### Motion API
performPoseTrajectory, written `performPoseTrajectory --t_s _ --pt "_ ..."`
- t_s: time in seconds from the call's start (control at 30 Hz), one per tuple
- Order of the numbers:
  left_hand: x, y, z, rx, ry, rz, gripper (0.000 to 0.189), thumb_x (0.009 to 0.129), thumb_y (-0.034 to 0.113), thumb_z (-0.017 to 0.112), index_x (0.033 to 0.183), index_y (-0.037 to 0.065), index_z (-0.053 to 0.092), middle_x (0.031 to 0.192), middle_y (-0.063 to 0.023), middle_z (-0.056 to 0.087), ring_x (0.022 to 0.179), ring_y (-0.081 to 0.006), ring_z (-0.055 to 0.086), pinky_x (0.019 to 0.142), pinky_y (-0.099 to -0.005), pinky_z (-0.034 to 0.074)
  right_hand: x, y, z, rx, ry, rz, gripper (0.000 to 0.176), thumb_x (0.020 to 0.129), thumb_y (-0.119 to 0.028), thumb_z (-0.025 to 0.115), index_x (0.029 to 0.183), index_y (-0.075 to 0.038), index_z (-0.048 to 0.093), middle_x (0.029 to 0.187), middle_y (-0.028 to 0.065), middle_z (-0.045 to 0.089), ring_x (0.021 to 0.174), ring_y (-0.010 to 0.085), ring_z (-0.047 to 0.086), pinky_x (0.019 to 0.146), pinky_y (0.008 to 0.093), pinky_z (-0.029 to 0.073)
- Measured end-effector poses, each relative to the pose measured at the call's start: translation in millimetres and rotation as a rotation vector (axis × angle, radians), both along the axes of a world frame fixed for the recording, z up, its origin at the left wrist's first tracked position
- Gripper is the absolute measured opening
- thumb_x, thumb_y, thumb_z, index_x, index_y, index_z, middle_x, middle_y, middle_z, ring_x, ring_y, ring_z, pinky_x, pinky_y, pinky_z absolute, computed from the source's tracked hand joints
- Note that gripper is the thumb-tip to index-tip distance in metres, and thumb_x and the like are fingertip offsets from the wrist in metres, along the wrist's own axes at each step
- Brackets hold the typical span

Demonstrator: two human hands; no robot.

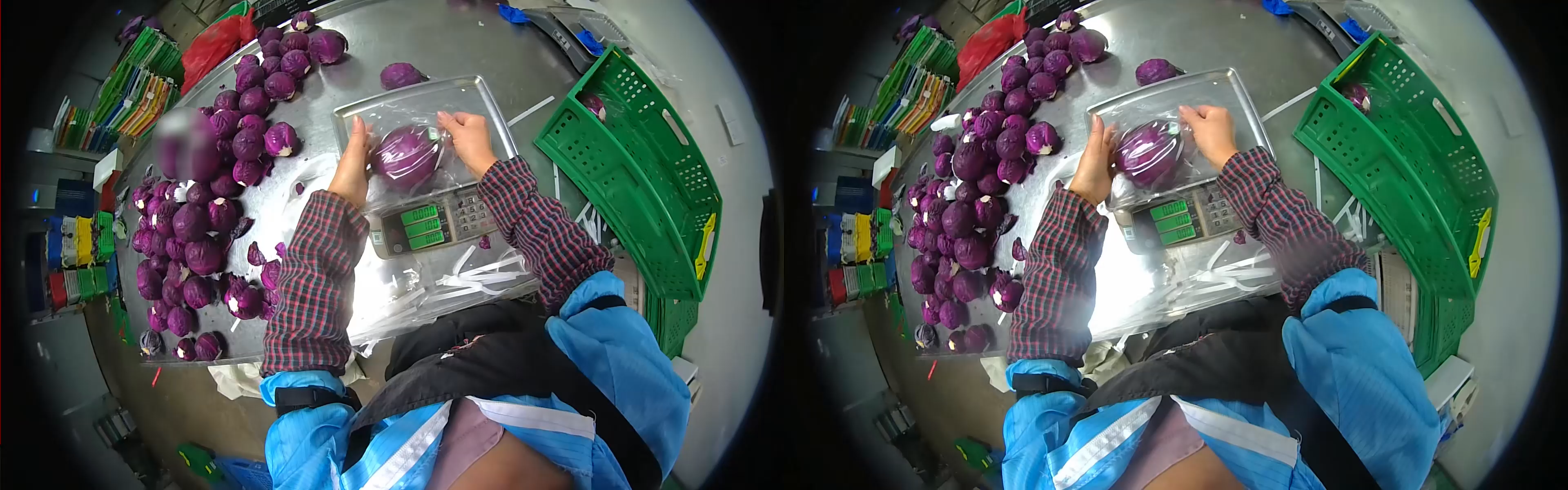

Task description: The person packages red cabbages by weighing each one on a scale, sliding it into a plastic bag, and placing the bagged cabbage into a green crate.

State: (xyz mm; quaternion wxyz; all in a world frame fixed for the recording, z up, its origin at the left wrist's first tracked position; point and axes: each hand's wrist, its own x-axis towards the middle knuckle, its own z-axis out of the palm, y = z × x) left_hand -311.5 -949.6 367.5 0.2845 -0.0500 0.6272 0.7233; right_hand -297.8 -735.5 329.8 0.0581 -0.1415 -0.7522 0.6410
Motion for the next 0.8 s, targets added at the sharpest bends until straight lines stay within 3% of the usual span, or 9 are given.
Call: performPoseTrajectory --t_s 0.03,0.17,0.23,0.5,0.6,0.63,0.7,0.77,0.8 --pt "1 -2 1 -0.072 0.009 -0.029 0.104 0.084 0.079 0.029 0.15 0.002 0.006 0.156 -0.0198 0.007 0.144 -0.034 0.009 0.114 -0.0479 0.004 -3 3 -4 0.107 0.036 0.038 0.035 0.089 -0.034 0.064 0.092 0.001 0.069 0.072 0.0025 0.064 0.05 0.0105 0.054 0.044 0.0232 0.042" --pt "-2 -28 -9 -0.118 0.093 -0.074 0.102 0.085 0.077 0.03 0.15 0.002 0.006 0.155 -0.0213 0.011 0.143 -0.036 0.012 0.114 -0.0489 0.01 -2 24 13 -0.006 -0.125 0.097 0.039 0.09 -0.036 0.063 0.1 0.001 0.066 0.082 0.003 0.066 0.059 0.0096 0.056 0.05 0.0238 0.045" --pt "-2 -40 -5 -0.108 0.1 -0.085 0.102 0.086 0.075 0.034 0.149 0.001 0.007 0.154 -0.0211 0.014 0.142 -0.0364 0.014 0.114 -0.0489 0.013 11 40 18 -0.003 0.028 -0.101 0.043 0.091 -0.037 0.061 0.112 0.001 0.061 0.093 0.0038 0.065 0.074 0.0084 0.057 0.059 0.0234 0.047" --pt "-1 -79 -3 -0.053 0.142 -0.14 0.1 0.088 0.07 0.042 0.146 -0.007 0.013 0.151 -0.0219 0.02 0.139 -0.0371 0.021 0.113 -0.0484 0.019 93 48 56 0.181 0.164 -0.149 0.057 0.084 -0.033 0.07 0.128 -0.003 0.05 0.114 0.0068 0.056 0.092 0.0128 0.055 0.074 0.0258 0.048" --pt "0 -77 -8 -0.033 0.121 -0.12 0.095 0.087 0.067 0.047 0.144 -0.006 0.021 0.147 -0.0226 0.026 0.137 -0.0367 0.024 0.111 -0.0486 0.022 87 16 83 0.61 0.422 -0.061 0.067 0.076 -0.038 0.075 0.131 -0.011 0.049 0.128 0.0131 0.048 0.108 0.0239 0.053 0.088 0.0367 0.047" --pt "0 -74 -11 -0.038 0.121 -0.119 0.095 0.087 0.067 0.047 0.144 -0.006 0.021 0.147 -0.0226 0.026 0.137 -0.0367 0.024 0.111 -0.0486 0.022 79 8 85 0.605 0.422 -0.061 0.067 0.076 -0.038 0.075 0.131 -0.011 0.049 0.128 0.0131 0.048 0.108 0.0239 0.053 0.088 0.0367 0.047" --pt "0 -65 -16 -0.039 0.085 -0.09 0.093 0.087 0.066 0.049 0.143 -0.004 0.024 0.147 -0.0207 0.027 0.135 -0.0359 0.026 0.11 -0.0482 0.024 58 -5 81 0.939 0.636 0.159 0.078 0.07 -0.045 0.077 0.133 -0.011 0.047 0.128 0.0145 0.047 0.114 0.0303 0.049 0.099 0.0436 0.04" --pt "2 -56 -19 -0.064 0.051 -0.064 0.089 0.088 0.063 0.051 0.143 -0.001 0.026 0.146 -0.0181 0.03 0.132 -0.0318 0.032 0.108 -0.0465 0.027 35 -17 50 0.708 0.537 0.368 0.09 0.063 -0.05 0.079 0.136 -0.009 0.044 0.129 0.0174 0.045 0.123 0.0353 0.042 0.105 0.0445 0.034" --pt "5 -50 -20 -0.029 -0.025 -0.081 0.082 0.09 0.059 0.05 0.142 0.0 0.029 0.144 -0.0164 0.035 0.13 -0.0281 0.035 0.107 -0.0441 0.028 26 -21 42 0.651 0.408 0.515 0.091 0.065 -0.042 0.081 0.138 -0.007 0.041 0.132 0.017 0.044 0.127 0.0319 0.039 0.107 0.0418 0.032"
